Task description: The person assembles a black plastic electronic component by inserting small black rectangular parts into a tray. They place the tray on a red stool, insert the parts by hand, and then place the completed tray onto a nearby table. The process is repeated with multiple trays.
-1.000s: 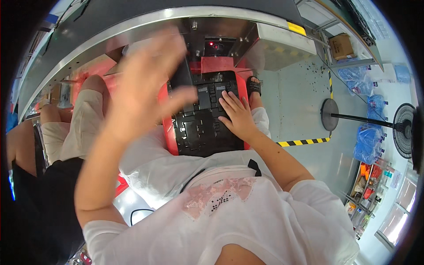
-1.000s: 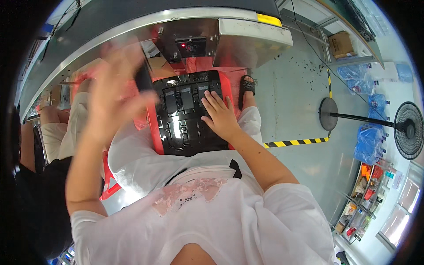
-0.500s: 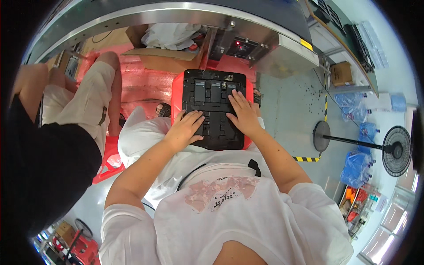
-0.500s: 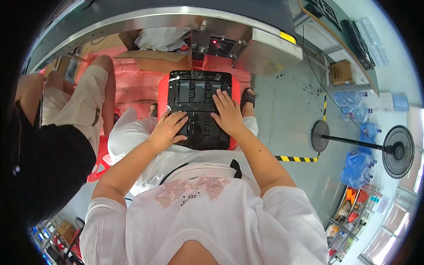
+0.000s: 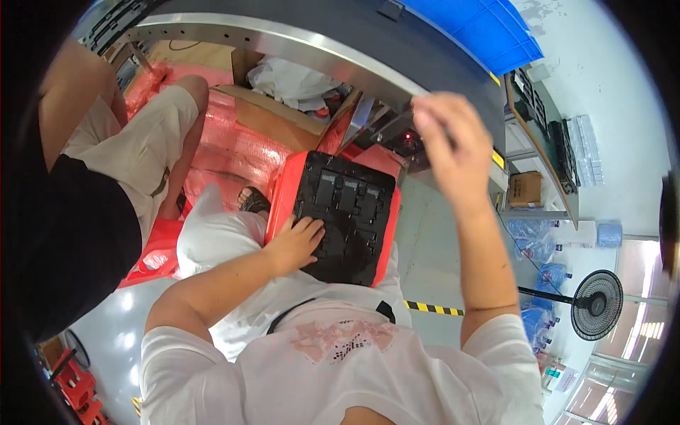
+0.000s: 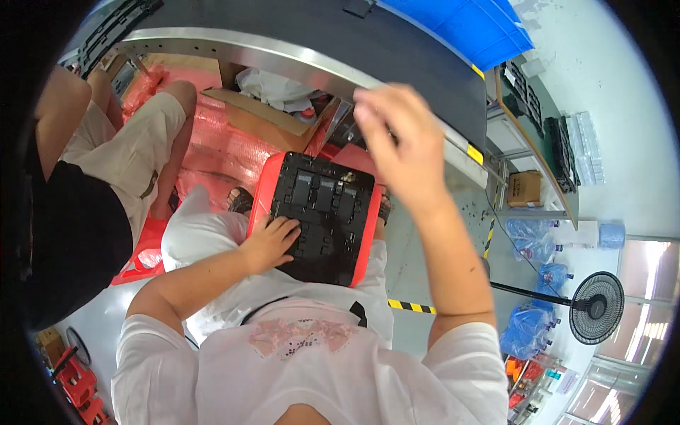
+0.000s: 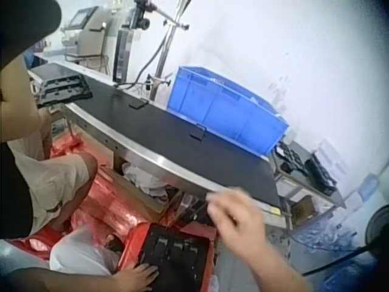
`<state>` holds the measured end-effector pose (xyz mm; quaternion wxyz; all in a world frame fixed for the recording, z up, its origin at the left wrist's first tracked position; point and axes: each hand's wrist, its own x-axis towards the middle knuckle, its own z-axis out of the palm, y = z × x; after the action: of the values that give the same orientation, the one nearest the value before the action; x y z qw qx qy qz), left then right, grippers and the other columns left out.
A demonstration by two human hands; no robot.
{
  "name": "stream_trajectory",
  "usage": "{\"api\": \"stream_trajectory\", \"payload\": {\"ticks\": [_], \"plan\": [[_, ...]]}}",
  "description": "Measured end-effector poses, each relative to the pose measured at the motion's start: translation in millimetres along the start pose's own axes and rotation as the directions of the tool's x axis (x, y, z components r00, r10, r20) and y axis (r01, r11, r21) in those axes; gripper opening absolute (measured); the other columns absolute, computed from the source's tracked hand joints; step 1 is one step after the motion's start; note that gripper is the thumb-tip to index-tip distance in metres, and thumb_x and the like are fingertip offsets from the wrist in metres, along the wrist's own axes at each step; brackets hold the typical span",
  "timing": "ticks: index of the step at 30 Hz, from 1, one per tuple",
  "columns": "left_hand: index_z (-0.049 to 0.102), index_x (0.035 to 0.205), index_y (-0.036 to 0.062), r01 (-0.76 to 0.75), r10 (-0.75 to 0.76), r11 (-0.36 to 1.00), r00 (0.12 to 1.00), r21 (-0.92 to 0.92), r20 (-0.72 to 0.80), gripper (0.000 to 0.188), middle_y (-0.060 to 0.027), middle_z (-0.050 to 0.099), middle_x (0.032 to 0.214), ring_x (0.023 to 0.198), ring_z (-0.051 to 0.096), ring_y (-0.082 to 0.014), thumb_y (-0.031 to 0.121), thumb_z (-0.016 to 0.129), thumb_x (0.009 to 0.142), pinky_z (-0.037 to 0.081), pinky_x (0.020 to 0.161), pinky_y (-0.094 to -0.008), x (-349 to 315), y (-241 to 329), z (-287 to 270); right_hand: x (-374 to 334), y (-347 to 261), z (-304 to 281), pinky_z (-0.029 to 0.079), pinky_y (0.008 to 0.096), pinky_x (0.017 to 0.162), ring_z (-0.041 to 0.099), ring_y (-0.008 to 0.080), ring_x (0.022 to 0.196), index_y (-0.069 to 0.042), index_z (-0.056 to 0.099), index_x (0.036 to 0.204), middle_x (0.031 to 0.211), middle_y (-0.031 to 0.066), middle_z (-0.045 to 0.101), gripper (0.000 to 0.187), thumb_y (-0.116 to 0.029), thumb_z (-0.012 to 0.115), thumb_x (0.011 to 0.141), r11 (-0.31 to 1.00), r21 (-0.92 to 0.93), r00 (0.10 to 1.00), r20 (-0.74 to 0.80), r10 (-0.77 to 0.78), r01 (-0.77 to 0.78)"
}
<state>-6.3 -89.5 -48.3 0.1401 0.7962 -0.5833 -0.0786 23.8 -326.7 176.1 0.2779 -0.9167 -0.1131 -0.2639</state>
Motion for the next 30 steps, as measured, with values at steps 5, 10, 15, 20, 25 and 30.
{"api": "stream_trajectory", "payload": {"ticks": [5, 10, 15, 20, 25, 30], "plan": [[0.052, 0.119, 0.0039, -0.019, 0.019, 1.000, 1.000, -0.021, -0.002, 0.060, -0.0098, 0.043, 0.127, 0.115, 0.038, -0.0262, 0.035, 0.068, 0.070, 0.029, 0.097, -0.0446, 5.5, -2.4, 1.1, 106.4, 66.4, -10.5, 0.044, 0.0326, 0.088, 0.054, 0.0215, 0.105, -0.008, 0.060, 0.112, 0.112, 0.0137, 0.057, 0.034, -0.018, 0.065, 0.079, 0.950, -0.298, 0.995, 0.052, -0.085, 0.097], [0.053, 0.118, 0.0039, -0.079, 0.066, 0.987, 0.993, -0.138, -0.096, 0.057, -0.0111, 0.043, 0.127, 0.115, 0.039, -0.0281, 0.029, 0.070, 0.069, 0.031, 0.095, -0.0453, 9.1, -2.6, -30.6, 167.9, 141.3, -10.7, 0.024, 0.0341, 0.108, 0.037, 0.0293, 0.128, -0.005, 0.039, 0.135, 0.136, 0.0191, 0.042, 0.073, -0.022, 0.071, 0.071, 0.919, -0.289, 0.865, 0.349, 0.361, -0.267], [0.057, 0.110, 0.0057, -0.202, 0.062, 0.960, 0.829, -0.194, -0.556, 0.051, -0.0133, 0.049, 0.120, 0.108, 0.047, -0.0308, 0.016, 0.073, 0.062, 0.036, 0.090, -0.0453, 61.9, -15.1, -141.8, 174.7, 167.3, -29.3, 0.033, 0.0331, 0.102, 0.042, 0.0297, 0.124, 0.004, 0.042, 0.130, 0.135, 0.0211, 0.041, 0.072, -0.019, 0.073, 0.068, 0.790, -0.536, 0.743, 0.390, 0.544, -0.297], [0.059, 0.111, 0.0065, 0.067, 0.174, 0.968, 0.520, 0.244, -0.836, 0.040, -0.0121, 0.055, 0.114, 0.101, 0.053, -0.0303, 0.007, 0.067, 0.072, 0.040, 0.087, -0.0387, 169.8, -90.4, -251.6, 121.8, 97.3, -70.1, 0.038, 0.0341, 0.097, 0.047, 0.0274, 0.117, 0.001, 0.043, 0.128, 0.128, 0.0190, 0.048, 0.067, -0.017, 0.071, 0.070, 0.872, -0.451, 0.899, 0.275, 0.340, -0.192], [0.042, 0.130, 0.0005, 0.304, -0.059, 0.879, 0.835, 0.369, -0.548, 0.052, -0.0221, 0.029, 0.142, 0.132, 0.027, -0.0366, 0.013, 0.052, 0.081, 0.024, 0.108, -0.0405, 260.2, -225.8, -271.1, 33.3, 45.2, -51.8, 0.050, 0.0280, 0.070, 0.064, 0.0216, 0.080, -0.002, 0.062, 0.104, 0.093, 0.0125, 0.065, 0.035, -0.001, 0.068, 0.070, 0.964, 0.227, 0.964, -0.195, 0.183, -0.138], [0.039, 0.136, 0.0173, 0.371, -0.360, 0.903, 0.929, 0.218, -0.090, 0.052, -0.0153, 0.041, 0.137, 0.124, 0.041, -0.0322, 0.038, 0.048, 0.089, 0.028, 0.105, -0.0390, 283.7, -184.3, -295.2, -77.5, 28.9, -22.0, 0.046, 0.0280, 0.077, 0.060, 0.0192, 0.087, -0.003, 0.063, 0.104, 0.094, 0.0086, 0.064, 0.028, 0.004, 0.058, 0.077, 0.801, 0.349, 0.855, 0.379, 0.354, -0.486]]}}
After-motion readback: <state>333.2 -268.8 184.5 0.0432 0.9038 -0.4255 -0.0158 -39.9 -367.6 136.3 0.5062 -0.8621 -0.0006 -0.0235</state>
